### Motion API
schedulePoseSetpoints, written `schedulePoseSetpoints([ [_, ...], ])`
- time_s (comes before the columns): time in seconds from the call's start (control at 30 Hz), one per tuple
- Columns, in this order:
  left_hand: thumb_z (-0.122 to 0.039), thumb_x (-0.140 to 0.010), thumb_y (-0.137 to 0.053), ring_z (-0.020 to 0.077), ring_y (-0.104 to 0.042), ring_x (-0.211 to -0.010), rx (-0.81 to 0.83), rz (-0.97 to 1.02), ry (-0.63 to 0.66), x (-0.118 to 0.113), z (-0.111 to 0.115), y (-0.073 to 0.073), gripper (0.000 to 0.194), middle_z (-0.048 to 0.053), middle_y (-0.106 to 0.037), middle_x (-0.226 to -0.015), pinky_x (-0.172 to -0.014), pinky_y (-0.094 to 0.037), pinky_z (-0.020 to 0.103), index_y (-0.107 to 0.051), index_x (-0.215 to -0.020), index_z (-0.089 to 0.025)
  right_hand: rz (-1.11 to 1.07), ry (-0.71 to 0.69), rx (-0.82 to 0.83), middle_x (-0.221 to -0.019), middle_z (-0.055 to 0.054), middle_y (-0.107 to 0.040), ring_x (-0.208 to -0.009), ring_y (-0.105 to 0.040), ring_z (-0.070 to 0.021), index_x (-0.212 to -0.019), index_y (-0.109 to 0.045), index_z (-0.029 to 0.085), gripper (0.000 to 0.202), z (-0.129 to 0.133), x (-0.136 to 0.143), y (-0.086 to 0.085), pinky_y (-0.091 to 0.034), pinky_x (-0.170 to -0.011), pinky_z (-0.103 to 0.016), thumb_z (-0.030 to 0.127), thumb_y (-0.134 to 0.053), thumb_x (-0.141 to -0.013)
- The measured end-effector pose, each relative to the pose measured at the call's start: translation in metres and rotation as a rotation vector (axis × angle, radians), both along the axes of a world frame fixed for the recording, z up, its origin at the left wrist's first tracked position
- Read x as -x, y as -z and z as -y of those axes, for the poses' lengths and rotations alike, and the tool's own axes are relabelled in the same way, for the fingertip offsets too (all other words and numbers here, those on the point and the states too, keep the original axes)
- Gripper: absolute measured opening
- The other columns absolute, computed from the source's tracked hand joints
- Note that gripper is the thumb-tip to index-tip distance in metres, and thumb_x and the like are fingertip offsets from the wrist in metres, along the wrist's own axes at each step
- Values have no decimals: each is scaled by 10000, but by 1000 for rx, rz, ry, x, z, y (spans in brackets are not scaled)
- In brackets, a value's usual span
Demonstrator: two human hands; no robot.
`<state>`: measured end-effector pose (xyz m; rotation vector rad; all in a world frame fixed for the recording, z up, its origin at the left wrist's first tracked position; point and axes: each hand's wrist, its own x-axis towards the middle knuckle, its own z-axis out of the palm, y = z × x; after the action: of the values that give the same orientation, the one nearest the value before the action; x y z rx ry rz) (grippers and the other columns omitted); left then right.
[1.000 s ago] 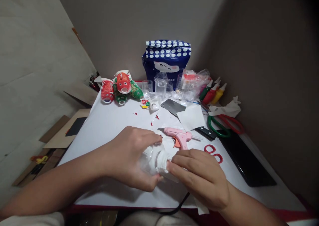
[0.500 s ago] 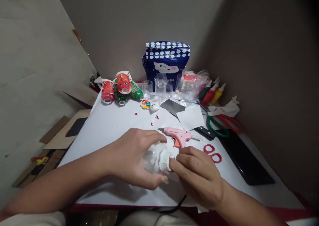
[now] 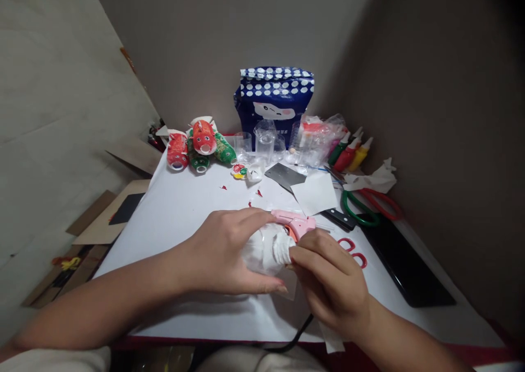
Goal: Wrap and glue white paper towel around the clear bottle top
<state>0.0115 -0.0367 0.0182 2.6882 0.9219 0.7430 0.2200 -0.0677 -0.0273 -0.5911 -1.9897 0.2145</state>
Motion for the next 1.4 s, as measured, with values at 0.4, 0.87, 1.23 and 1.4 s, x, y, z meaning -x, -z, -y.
schedulePoseSetpoints([
  [0.4,-460,-688,-720,263,-728,-795,-180,-92,-119,0,1,1,501,113,-740,-952,-670,-582,362,-581,-1030,-122,-160,-60,298,-867,-62,-633,-775,-595,-183,-1073,-637,177,267,-2,-2,1,-513,-655,-335,66,-645,-830],
  [0.87,-370,-813,-571,262,-701,-742,-384,-207,-107,-11,5,9,305,107,-708,-824,-613,-540,354,-572,-972,-110,-73,108,48,-807,-58,-579,-726,-524,-175,-1086,-669,148,322,1,3,-1,-490,-656,-361,-10,-627,-808],
  [1.23,-330,-804,-580,267,-668,-753,-357,-361,-159,-12,5,13,260,100,-682,-831,-640,-528,372,-593,-946,-113,114,243,-33,-815,-76,-554,-758,-500,-206,-908,-576,165,210,-4,14,12,-459,-652,-339,-21,-501,-844],
  [1.4,-354,-826,-567,258,-662,-717,-359,-314,-175,-11,5,10,235,86,-667,-786,-598,-508,361,-583,-898,-132,224,209,-89,-867,-88,-576,-795,-484,-223,-923,-560,157,164,0,13,15,-431,-688,-368,39,-450,-897],
])
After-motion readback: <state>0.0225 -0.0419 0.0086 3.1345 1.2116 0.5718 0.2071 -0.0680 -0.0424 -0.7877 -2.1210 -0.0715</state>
